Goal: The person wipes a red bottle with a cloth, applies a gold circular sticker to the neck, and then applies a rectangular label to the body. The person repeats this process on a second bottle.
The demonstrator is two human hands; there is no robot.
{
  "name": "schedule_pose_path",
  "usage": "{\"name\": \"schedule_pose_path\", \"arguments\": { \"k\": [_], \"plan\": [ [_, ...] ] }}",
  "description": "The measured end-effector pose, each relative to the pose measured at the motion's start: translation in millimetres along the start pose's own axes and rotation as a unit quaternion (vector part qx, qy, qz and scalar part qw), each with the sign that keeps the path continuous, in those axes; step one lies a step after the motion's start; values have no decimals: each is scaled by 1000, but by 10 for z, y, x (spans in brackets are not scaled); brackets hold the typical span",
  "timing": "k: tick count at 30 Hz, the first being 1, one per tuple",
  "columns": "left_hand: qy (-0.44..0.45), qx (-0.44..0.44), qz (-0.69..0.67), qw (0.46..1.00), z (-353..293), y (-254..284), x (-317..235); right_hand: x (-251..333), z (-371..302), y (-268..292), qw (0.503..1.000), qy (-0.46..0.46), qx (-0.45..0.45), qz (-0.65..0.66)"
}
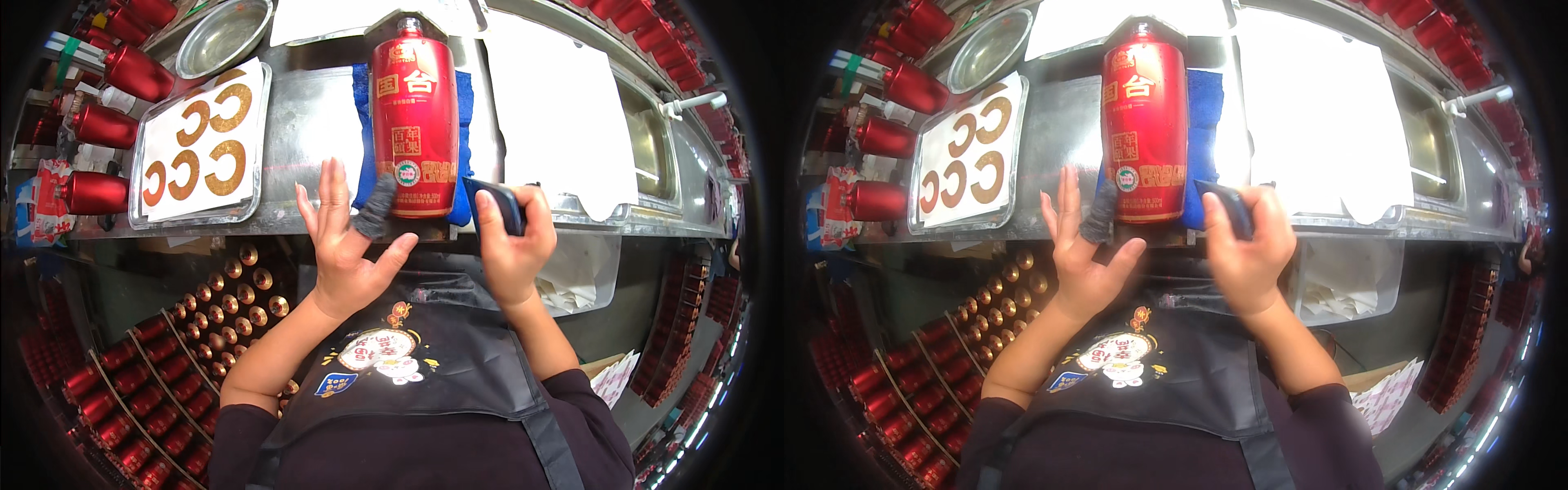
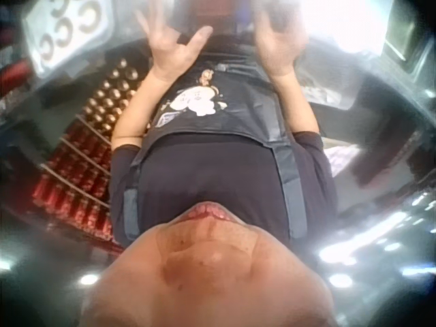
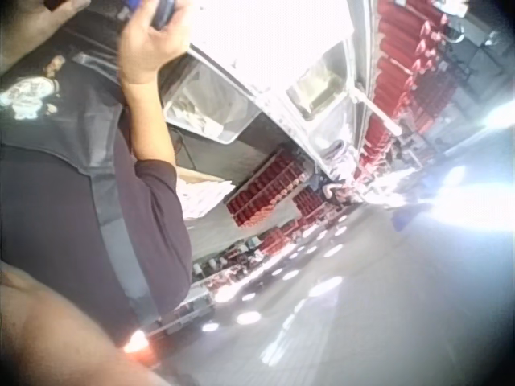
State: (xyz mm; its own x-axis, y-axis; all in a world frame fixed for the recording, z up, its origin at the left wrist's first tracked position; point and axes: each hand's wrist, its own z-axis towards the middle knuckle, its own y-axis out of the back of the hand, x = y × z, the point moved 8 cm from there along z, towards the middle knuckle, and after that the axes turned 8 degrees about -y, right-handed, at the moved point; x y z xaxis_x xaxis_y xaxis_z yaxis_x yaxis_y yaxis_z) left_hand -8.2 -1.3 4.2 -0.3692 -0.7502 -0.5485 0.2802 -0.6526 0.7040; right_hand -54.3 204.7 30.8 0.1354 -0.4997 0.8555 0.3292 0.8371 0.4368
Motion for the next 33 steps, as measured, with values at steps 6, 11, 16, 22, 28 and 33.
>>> {"name": "schedule_pose_path", "arguments": {
  "k": [6, 11, 16, 22, 28, 33],
  "plan": [
    [-87, 49, 84, 992, 228, 53, -337, -308, -45, 37, 986, -45, 72, 146],
    [-81, 74, 66, 992, 255, 44, -371, -136, 46, -2, 976, -73, 51, 197],
    [2, -19, -68, 998, 272, 91, 63, 450, 164, -288, 979, 81, 157, 104],
    [24, 12, -140, 990, 797, -88, 622, 376, 810, -542, 991, 35, 96, 84],
    [135, -145, -226, 954, 1121, 305, 929, 882, 1089, -710, 971, 178, 162, -1],
    [169, -224, -352, 893, 1273, 476, 952, 729, 971, -536, 946, 222, 217, 97]
  ]
}}
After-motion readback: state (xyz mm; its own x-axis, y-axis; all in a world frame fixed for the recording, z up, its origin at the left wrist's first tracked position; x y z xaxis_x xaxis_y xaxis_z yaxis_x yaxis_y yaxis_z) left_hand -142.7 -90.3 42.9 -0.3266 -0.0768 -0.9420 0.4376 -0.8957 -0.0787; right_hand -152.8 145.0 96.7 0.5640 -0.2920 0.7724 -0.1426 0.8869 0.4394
